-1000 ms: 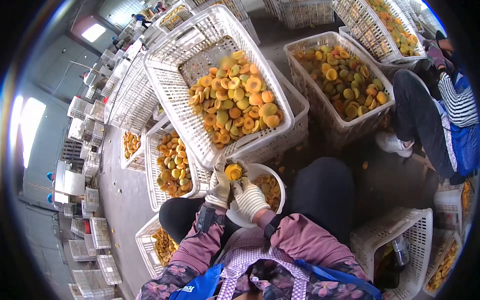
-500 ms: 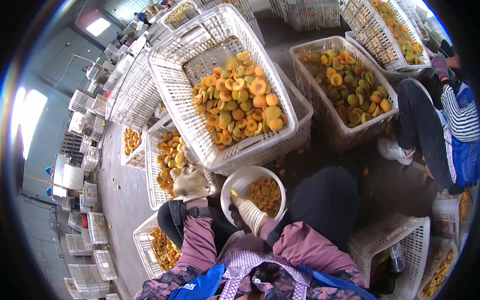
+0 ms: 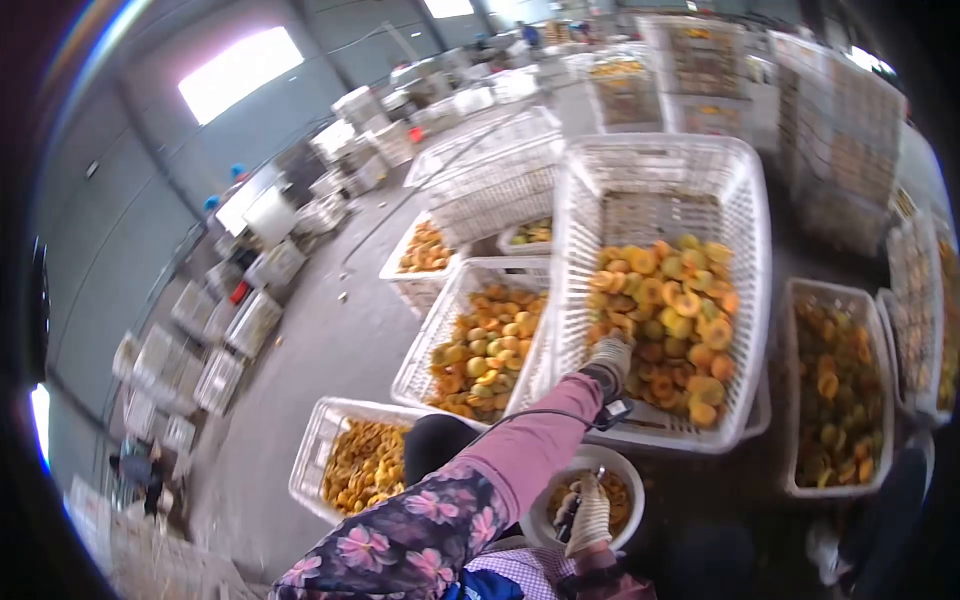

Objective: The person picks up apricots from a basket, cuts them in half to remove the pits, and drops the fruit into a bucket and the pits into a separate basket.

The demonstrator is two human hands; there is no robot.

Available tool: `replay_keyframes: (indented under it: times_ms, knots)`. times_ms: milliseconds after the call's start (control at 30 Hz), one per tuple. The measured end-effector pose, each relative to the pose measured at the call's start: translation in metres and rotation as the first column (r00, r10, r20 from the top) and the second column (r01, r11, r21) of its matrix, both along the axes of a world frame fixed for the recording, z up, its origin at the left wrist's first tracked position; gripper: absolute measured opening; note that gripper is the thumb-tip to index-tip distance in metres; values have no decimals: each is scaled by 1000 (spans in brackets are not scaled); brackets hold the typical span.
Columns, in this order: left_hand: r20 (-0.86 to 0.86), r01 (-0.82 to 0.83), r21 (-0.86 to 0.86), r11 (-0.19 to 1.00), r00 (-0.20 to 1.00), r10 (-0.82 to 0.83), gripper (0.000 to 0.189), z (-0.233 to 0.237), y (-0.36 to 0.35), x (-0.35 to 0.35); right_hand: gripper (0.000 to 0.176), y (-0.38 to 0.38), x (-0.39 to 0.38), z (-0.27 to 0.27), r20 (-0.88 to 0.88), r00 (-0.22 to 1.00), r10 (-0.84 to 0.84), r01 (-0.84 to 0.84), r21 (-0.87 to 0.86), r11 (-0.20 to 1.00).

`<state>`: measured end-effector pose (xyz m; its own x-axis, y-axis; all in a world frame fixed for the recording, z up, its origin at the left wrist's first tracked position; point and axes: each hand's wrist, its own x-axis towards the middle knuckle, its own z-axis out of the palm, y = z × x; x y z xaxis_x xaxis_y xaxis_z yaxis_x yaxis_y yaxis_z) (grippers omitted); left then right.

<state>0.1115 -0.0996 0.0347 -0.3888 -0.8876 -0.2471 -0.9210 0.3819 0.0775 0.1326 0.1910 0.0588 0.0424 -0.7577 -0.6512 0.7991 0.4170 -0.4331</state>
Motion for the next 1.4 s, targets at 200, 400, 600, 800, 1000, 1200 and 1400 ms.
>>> replay_keyframes:
  times_ms: [200,400,600,800,1000,1200,1400]
  knots:
    - [103,-30,114,993,995,18,49,3,49,46,32,5,11,9,-90,994,68,-69,-12,998]
    - [-114,-81,145,986,989,98,48,-7,50,41,35,15,18,17,-151,987,51,-48,20,999]
    - [-106,-24,318,948,993,61,58,12,65,48,33,15,8,8,-84,996,22,-24,-23,999]
    - [-266,-99,276,956,948,174,63,26,66,55,35,11,8,4,-121,991,57,-51,54,997]
    - [-358,-96,326,941,908,217,60,24,62,55,35,5,2,-24,-104,994,37,-37,-1,999]
    - [-370,-38,280,959,918,144,56,45,75,57,36,10,-11,-44,-157,987,31,-30,5,1000]
    - [-212,29,235,972,977,23,64,0,60,47,36,8,-20,-77,-167,986,4,-1,16,1000]
